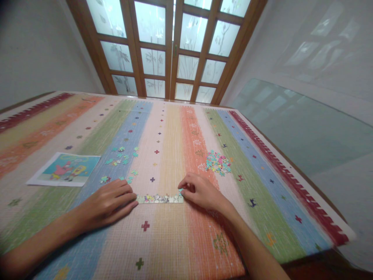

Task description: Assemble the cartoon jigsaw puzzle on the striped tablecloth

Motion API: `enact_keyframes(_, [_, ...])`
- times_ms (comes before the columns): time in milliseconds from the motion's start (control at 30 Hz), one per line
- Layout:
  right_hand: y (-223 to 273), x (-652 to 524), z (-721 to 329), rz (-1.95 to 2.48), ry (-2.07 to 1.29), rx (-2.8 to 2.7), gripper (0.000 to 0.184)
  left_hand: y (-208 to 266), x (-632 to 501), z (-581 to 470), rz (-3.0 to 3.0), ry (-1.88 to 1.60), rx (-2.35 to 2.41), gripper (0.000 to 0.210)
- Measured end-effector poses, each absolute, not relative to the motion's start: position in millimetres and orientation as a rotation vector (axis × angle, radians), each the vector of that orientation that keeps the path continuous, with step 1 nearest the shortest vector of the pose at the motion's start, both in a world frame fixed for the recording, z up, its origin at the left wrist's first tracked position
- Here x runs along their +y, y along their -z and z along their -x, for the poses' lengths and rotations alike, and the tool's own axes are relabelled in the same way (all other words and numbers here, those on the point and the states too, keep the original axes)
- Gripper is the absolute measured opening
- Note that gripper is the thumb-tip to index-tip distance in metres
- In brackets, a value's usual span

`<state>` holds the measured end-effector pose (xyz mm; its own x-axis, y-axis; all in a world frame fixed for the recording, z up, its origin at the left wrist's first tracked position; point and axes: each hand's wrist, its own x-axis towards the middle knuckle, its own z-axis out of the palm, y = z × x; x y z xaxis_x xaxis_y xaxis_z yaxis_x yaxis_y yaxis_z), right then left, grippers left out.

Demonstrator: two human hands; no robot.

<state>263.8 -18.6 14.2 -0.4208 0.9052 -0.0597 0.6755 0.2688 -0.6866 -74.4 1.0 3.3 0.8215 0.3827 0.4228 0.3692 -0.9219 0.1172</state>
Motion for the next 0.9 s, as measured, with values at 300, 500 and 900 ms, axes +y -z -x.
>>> enact_keyframes(300, [-13, -19, -263, 1.451, -0.922, -2.215, 0.007, -5, 1, 73, -2.983, -0.708, 0.617, 0.028])
enact_keyframes(500, [-12, -19, -262, 1.446, -0.886, -2.244, 0.008, -15, 37, 98, -2.971, -0.728, 0.891, 0.023])
enact_keyframes(900, [-13, -20, -260, 1.449, -0.861, -2.264, 0.011, -3, 135, 154, -2.691, -0.453, 1.577, 0.042])
